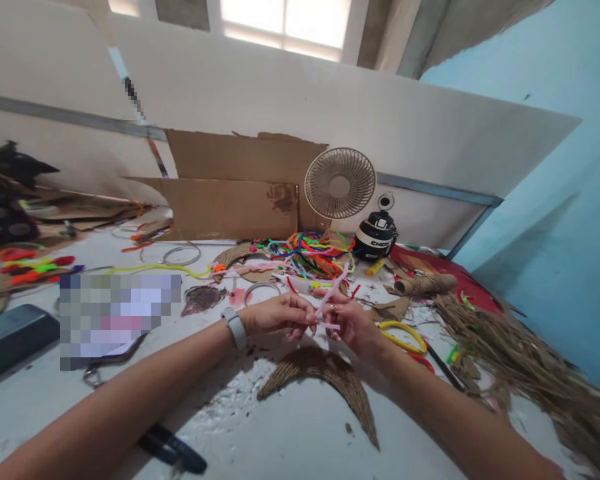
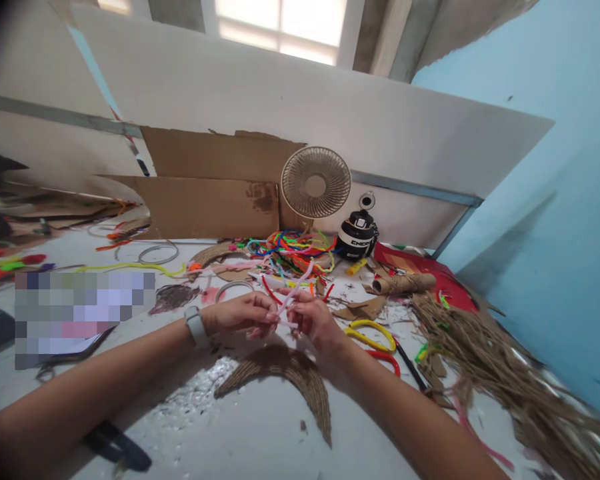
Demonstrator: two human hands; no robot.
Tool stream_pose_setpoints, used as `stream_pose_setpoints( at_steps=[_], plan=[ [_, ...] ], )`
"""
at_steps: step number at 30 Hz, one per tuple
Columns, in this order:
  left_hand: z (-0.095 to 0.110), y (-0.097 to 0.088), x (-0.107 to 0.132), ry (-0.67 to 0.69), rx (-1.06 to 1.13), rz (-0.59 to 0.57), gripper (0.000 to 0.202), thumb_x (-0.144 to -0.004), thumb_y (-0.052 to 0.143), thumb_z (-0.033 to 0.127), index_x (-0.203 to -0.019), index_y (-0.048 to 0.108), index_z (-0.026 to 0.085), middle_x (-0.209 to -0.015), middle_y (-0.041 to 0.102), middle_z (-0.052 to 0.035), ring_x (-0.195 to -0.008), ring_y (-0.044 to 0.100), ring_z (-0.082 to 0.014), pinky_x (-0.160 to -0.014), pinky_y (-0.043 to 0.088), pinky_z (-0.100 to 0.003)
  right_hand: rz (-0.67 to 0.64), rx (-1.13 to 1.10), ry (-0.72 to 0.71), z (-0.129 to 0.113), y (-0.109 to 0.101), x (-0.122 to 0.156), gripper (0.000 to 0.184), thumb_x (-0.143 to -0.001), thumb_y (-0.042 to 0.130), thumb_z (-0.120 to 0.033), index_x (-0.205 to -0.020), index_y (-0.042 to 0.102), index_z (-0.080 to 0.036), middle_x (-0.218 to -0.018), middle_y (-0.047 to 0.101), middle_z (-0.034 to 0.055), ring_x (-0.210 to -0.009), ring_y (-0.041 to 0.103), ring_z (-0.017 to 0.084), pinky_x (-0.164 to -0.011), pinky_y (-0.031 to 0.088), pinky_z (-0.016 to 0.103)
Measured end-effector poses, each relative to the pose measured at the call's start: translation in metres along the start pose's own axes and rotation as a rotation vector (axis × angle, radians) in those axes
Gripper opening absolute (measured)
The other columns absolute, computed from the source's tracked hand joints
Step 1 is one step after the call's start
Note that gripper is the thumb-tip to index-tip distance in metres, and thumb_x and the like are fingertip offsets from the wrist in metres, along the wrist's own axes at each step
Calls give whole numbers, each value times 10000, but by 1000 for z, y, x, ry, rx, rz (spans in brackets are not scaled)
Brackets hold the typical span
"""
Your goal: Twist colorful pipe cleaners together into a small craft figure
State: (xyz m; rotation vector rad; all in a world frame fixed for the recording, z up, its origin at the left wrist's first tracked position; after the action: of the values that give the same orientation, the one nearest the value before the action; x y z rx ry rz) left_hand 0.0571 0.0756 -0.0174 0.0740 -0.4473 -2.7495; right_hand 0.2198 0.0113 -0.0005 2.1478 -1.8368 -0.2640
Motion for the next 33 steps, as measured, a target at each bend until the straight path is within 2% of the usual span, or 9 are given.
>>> stream_pose_setpoints(
  at_steps=[2, 5, 13, 21, 24, 28, 33],
  plan=[
    [-2, 1, 0, -21, -9, 15, 214, -696, 669, 305, -696, 635, 94, -431, 530, 21, -354, 426, -48, -376, 275, -160, 22, 44, -37, 2, 3, 2, 203, -687, 656, -313, -808, 649, -151, -519, 502, -46, -442, 411, 61, -422, 317, 180],
    [-4, 2, 0, -57, 2, 27, 207, -657, 691, 284, -665, 617, 91, -414, 514, 32, -336, 409, -45, -352, 250, -157, 80, 98, -103, 2, -2, -3, 226, -678, 690, -362, -700, 657, -139, -462, 489, -50, -411, 382, 48, -413, 292, 180],
    [3, -1, 2, -94, -40, 5, 214, -620, 694, 279, -600, 600, 87, -471, 565, 4, -325, 415, -44, -336, 247, -164, 201, 31, -168, -3, -14, -11, 240, -655, 721, -352, -790, 686, -157, -510, 536, -46, -444, 432, 40, -424, 338, 146],
    [3, -5, 0, -50, -7, 44, 263, -628, 713, 330, -630, 600, 92, -474, 567, 9, -350, 437, -43, -365, 261, -166, 242, -9, -114, 1, -14, -14, 279, -662, 706, -380, -819, 659, -154, -494, 523, -46, -413, 427, 47, -379, 345, 141],
    [0, -10, -2, 5, 17, 81, 250, -634, 710, 326, -656, 599, 103, -497, 577, 11, -373, 452, -52, -381, 281, -171, 224, 3, -41, 5, -15, -14, 340, -717, 617, -489, -801, 640, -160, -507, 539, -28, -413, 448, 66, -386, 360, 164],
    [-1, -13, -2, 79, -25, 157, 205, -669, 684, 295, -700, 619, 104, -506, 559, 29, -405, 461, -48, -424, 310, -171, 125, 140, 68, 13, -10, -7, 510, -776, 433, -623, -744, 614, -147, -494, 504, -18, -406, 444, 81, -391, 365, 192],
    [1, -10, -1, 89, -87, 197, 204, -702, 662, 306, -711, 619, 107, -520, 550, 30, -427, 449, -41, -437, 298, -166, 91, 310, -11, 22, -5, -1, 382, -743, 561, -534, -653, 539, -163, -465, 475, -43, -370, 405, 68, -360, 311, 181]
  ],
)
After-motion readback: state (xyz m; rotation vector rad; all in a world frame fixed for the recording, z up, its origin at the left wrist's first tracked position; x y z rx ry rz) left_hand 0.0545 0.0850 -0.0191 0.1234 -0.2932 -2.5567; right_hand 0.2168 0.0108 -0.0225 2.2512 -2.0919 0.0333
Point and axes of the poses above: each hand's wrist, its own x-axis away from the middle knuckle, its own y-axis out of the palm, z = x × y, the point moved 1 cm from there along -x, towards the middle knuckle
